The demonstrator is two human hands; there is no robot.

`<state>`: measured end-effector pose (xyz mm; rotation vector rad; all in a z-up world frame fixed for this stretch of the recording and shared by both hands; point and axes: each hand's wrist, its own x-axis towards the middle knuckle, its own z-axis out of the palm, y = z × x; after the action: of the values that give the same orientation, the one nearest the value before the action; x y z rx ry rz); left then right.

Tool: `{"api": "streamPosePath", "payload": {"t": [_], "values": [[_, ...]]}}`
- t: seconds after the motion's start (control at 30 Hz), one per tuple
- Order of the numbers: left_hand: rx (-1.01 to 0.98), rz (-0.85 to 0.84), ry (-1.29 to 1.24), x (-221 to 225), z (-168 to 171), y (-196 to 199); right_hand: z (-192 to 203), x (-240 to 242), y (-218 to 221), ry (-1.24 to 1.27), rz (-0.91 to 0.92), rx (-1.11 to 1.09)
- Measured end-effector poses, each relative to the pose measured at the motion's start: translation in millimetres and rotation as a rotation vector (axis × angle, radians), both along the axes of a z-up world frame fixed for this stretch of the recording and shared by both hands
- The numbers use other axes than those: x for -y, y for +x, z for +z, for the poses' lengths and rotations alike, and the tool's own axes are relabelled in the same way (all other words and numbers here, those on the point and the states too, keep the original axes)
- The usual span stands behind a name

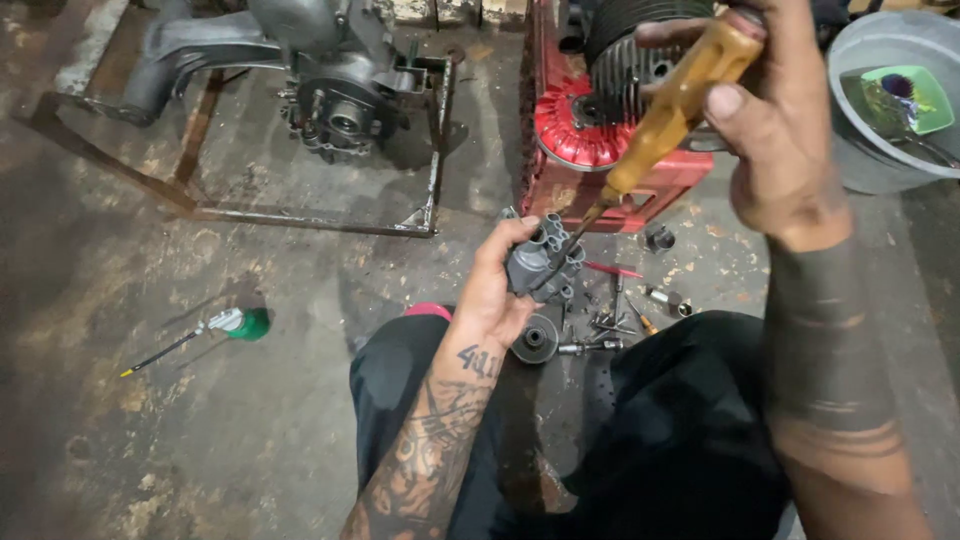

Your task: The person sits on the workshop floor holding a carburetor and uses a screwdriver to loosen and remove its parts, then works small fittings and screws by hand, reassembling the carburetor body while picking screws and tools from the floor.

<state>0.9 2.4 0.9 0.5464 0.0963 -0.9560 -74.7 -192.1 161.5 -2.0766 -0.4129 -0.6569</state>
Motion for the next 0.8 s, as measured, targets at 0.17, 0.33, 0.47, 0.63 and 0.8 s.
{"api": "streamPosePath", "payload": {"t": [0.17, 0.33, 0.47, 0.63, 0.8], "values": [[0.027, -0.004, -0.010, -4, 2, 4, -1, 19, 2, 0.250, 0.276, -0.119], [0.011, -0.030, -0.032, -6, 4, 4, 1, 19, -5, 0.303, 0.278, -0.173], [-0.005, -0.072, -0.100, -6, 7, 2, 5, 8, 0, 0.178, 0.140, -0.108], [0.012, -0.089, -0.145, -3, 5, 1, 7, -18, 4, 0.009, -0.062, 0.049], [-0.040, 0.008, -0.082, -1, -8, 5, 4, -46, 4, -0.071, -0.286, 0.206]]}}
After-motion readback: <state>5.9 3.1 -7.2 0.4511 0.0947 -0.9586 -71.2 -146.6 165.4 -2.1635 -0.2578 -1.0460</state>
